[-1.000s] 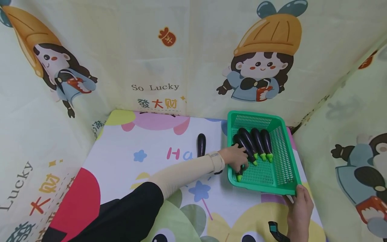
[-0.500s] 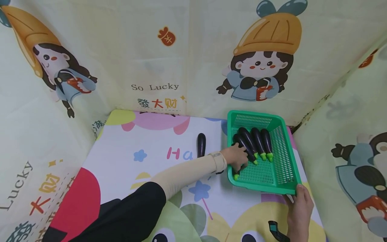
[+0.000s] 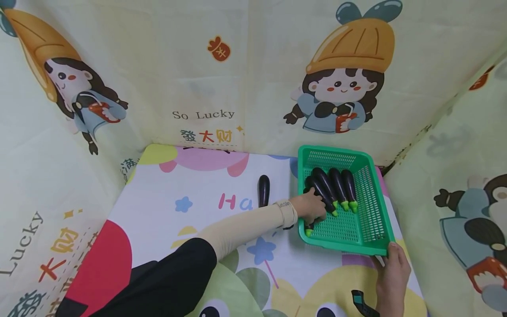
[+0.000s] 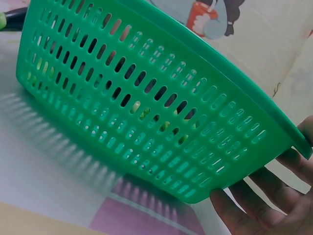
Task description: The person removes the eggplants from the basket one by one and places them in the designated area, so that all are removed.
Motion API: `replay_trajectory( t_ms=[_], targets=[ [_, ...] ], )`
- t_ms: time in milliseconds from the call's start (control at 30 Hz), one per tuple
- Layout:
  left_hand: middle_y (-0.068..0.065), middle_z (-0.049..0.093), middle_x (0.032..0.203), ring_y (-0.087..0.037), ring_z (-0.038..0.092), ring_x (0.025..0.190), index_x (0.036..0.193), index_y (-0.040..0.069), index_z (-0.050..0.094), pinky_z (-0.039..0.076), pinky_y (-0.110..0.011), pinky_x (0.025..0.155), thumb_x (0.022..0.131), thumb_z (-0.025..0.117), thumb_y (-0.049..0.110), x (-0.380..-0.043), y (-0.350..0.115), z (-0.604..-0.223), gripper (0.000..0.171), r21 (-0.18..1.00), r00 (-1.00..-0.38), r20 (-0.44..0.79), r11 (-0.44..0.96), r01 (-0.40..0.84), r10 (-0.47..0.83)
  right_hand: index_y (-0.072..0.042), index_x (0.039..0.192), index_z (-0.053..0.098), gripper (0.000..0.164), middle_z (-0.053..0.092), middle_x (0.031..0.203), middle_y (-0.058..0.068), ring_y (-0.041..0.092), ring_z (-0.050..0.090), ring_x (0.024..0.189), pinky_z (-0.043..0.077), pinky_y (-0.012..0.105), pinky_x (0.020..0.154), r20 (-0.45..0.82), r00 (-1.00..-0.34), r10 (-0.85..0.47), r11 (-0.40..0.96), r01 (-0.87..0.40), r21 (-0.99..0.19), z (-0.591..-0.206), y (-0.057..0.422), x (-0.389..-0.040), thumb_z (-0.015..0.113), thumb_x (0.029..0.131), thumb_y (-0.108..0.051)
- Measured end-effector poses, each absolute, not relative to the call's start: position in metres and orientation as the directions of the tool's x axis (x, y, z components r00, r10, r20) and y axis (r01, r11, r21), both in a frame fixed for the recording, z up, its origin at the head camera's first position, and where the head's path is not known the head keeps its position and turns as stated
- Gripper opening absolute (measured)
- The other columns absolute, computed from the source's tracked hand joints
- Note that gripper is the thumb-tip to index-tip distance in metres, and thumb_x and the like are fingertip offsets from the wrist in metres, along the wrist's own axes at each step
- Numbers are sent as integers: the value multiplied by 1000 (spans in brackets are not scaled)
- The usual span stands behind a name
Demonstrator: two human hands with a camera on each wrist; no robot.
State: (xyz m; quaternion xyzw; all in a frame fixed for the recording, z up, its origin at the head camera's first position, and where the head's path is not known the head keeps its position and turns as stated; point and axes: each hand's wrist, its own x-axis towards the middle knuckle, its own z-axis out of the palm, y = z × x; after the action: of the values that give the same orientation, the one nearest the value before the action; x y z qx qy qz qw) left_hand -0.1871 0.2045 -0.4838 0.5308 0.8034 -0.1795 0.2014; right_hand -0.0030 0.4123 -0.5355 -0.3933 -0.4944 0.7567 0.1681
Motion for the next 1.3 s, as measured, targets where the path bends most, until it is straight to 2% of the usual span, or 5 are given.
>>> replay_trajectory(
  t_ms=[233, 433, 700, 1000, 1300],
  targets=[
    [18, 65, 124, -8, 54, 120, 103, 38, 67, 29, -45, 122, 101, 70, 36, -184, 203, -482, 4, -95, -326, -396, 315, 944, 858, -17, 125, 69, 26, 71, 112, -10, 4, 71, 93, 59, 23, 61, -426, -635, 644, -470, 111, -876, -534, 412, -1, 61, 106, -34],
    [13, 59, 141, -11, 52, 131, 121, 44, 66, 39, -38, 111, 101, 65, 50, -184, 203, -483, 22, -181, -297, -298, 252, 951, 907, -13, 117, 72, 22, 71, 108, -8, 6, 72, 89, 59, 26, 59, -439, -632, 639, -519, 67, -852, -534, 413, -2, 66, 104, -30],
    [5, 38, 167, -15, 43, 148, 153, 46, 48, 41, -38, 117, 100, 57, 63, -186, 200, -479, 56, -236, -285, -197, 237, 942, 938, -18, 127, 70, 29, 69, 115, -11, 4, 70, 93, 58, 23, 57, -437, -632, 640, -482, 114, -869, -535, 411, -3, 64, 104, -36],
    [6, 51, 158, -17, 48, 144, 151, 38, 51, 44, -37, 114, 106, 47, 60, -191, 188, -468, 50, -292, -263, -32, 243, 925, 964, -15, 122, 70, 26, 71, 112, -10, 5, 71, 92, 59, 25, 59, -449, -625, 639, -508, 95, -856, -534, 411, -3, 63, 105, -33],
    [5, 60, 144, -15, 57, 130, 148, 35, 55, 52, -31, 100, 106, 48, 60, -198, 169, -457, 49, -260, -344, 125, 366, 894, 930, -17, 124, 71, 27, 69, 113, -10, 5, 71, 89, 60, 25, 58, -439, -627, 644, -494, 98, -864, -535, 410, -4, 65, 104, -35]
  ],
)
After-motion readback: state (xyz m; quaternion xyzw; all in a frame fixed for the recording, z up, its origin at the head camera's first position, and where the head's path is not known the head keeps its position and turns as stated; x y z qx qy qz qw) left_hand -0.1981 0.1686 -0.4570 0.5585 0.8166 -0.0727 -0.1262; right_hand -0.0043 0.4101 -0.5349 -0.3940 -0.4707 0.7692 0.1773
